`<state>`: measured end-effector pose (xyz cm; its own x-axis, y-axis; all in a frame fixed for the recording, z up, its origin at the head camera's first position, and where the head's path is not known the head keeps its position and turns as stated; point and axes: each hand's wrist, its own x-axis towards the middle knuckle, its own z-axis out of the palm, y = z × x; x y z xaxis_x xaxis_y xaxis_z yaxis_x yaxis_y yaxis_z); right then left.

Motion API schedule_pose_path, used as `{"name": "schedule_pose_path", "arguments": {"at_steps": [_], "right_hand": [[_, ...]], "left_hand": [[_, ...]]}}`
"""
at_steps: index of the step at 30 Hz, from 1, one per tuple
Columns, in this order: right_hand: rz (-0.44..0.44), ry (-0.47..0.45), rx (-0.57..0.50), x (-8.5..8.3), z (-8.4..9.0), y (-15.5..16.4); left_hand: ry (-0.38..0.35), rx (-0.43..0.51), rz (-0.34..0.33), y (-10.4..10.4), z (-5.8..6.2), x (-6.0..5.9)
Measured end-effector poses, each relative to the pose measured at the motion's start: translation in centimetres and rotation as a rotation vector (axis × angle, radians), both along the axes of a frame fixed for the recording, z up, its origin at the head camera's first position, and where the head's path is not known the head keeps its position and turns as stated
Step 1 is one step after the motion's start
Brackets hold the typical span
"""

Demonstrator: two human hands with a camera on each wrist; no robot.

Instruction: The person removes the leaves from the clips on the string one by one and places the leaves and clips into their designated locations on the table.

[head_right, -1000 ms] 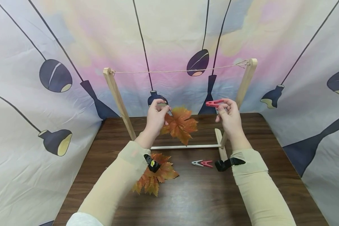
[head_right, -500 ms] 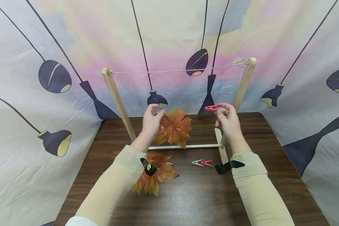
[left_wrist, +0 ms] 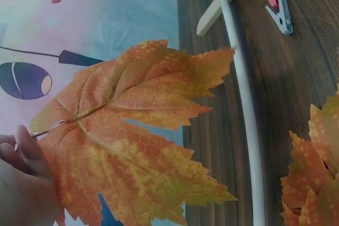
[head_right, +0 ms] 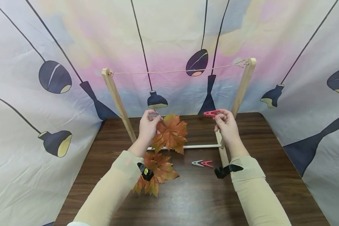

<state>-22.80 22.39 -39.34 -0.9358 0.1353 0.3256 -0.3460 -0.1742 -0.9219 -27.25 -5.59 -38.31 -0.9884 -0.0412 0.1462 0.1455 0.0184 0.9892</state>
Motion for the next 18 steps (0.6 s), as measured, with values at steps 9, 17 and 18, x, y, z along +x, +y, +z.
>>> {"name": "schedule_pose_path", "arguments": {"at_steps": [9, 17, 18], "right_hand": [[-0.002, 0.0, 0.018, 0.3, -0.7, -0.1], [0.007, -0.027, 0.001, 0.5, -1.2, -0.1], [0.011, -0.03, 0.003, 0.6, -1.1, -0.2]], "left_hand": [[-0.019, 0.034, 0.019, -0.4, -0.5, 0.2], [-0.023, 0.066, 0.029, -0.8, -0.9, 0.7], [-0.024, 0.07, 0.031, -0.9, -0.7, 0.9]]}}
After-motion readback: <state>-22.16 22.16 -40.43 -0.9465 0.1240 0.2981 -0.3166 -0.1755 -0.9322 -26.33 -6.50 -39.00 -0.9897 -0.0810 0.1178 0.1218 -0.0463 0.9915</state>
